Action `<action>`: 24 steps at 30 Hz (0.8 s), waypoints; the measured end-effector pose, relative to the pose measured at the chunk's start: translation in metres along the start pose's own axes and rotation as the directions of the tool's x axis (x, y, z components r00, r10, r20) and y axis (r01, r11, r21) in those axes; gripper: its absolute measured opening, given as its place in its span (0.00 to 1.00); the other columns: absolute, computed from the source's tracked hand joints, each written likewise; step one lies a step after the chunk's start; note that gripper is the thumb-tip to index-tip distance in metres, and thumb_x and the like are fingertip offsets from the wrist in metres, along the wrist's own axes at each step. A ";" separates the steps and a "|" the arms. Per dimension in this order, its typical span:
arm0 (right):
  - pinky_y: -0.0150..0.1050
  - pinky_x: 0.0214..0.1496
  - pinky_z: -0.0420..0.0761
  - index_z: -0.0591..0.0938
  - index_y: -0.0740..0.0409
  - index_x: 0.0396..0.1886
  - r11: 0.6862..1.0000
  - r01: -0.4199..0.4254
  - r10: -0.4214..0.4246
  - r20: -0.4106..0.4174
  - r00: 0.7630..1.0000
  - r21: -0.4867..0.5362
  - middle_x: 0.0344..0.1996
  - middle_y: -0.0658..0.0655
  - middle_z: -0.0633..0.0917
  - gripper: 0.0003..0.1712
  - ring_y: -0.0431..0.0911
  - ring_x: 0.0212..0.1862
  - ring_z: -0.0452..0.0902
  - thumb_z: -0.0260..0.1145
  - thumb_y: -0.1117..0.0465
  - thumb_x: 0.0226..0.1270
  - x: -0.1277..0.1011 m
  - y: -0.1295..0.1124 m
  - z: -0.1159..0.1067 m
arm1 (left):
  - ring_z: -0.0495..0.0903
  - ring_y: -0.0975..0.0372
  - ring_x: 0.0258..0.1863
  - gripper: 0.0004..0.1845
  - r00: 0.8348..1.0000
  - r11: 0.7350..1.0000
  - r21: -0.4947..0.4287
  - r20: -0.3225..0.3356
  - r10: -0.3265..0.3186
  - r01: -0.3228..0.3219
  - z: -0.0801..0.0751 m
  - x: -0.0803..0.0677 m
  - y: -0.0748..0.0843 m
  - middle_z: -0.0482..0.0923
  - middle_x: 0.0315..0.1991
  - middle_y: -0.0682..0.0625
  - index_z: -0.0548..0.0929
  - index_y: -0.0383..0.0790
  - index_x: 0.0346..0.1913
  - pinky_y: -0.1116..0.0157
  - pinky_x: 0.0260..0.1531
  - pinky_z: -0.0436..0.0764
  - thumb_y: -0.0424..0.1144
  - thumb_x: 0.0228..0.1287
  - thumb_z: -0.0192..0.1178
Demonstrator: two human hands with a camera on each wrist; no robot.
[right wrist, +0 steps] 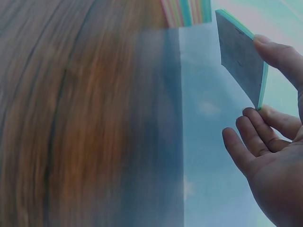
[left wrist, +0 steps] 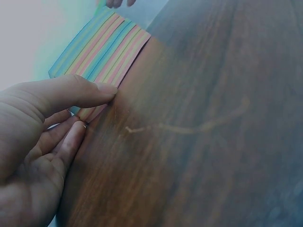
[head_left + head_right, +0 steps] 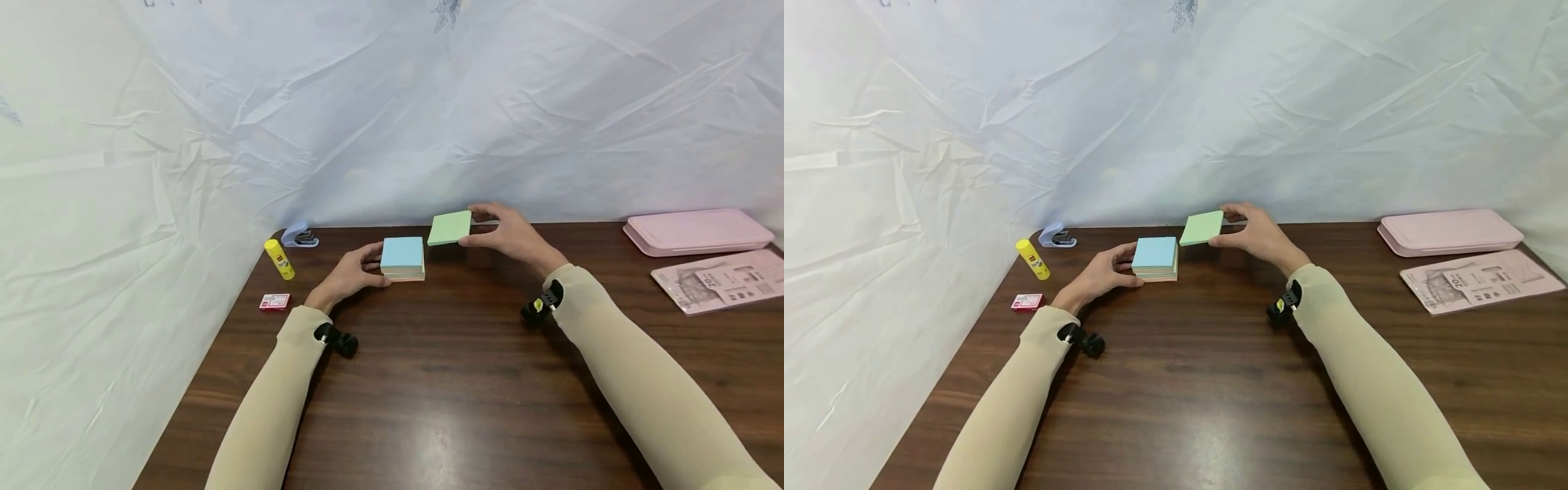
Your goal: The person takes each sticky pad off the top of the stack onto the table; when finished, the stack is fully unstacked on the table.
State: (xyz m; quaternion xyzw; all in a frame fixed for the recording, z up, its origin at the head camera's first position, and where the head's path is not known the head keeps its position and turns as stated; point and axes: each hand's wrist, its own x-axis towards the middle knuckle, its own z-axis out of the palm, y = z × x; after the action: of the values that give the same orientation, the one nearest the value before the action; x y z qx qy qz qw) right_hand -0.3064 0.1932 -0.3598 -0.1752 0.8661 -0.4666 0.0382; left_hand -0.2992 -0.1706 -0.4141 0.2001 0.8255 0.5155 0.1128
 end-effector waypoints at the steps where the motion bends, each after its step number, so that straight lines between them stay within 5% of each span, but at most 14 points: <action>1: 0.60 0.71 0.72 0.70 0.58 0.80 1.000 -0.005 0.005 0.000 1.000 -0.009 0.73 0.62 0.71 0.49 0.58 0.74 0.66 0.80 0.46 0.66 0.000 0.003 -0.001 | 0.72 0.47 0.72 0.47 1.000 1.000 0.001 0.001 -0.004 0.004 0.000 0.000 0.000 0.68 0.77 0.40 0.62 0.39 0.84 0.50 0.70 0.74 0.28 0.65 0.75; 24: 0.61 0.71 0.71 0.67 0.68 0.80 0.992 -0.068 0.081 0.119 0.990 -0.109 0.71 0.70 0.72 0.49 0.63 0.73 0.68 0.79 0.52 0.69 0.021 0.025 0.007 | 0.72 0.46 0.72 0.47 1.000 1.000 0.002 -0.007 -0.022 0.023 0.001 -0.005 0.001 0.68 0.76 0.39 0.62 0.38 0.84 0.50 0.71 0.73 0.28 0.65 0.74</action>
State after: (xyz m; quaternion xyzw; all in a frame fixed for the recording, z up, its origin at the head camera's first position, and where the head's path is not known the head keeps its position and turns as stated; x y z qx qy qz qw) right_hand -0.3314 0.1933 -0.3823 -0.1729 0.8914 -0.4069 0.0997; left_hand -0.2941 -0.1717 -0.4138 0.1891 0.8287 0.5140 0.1154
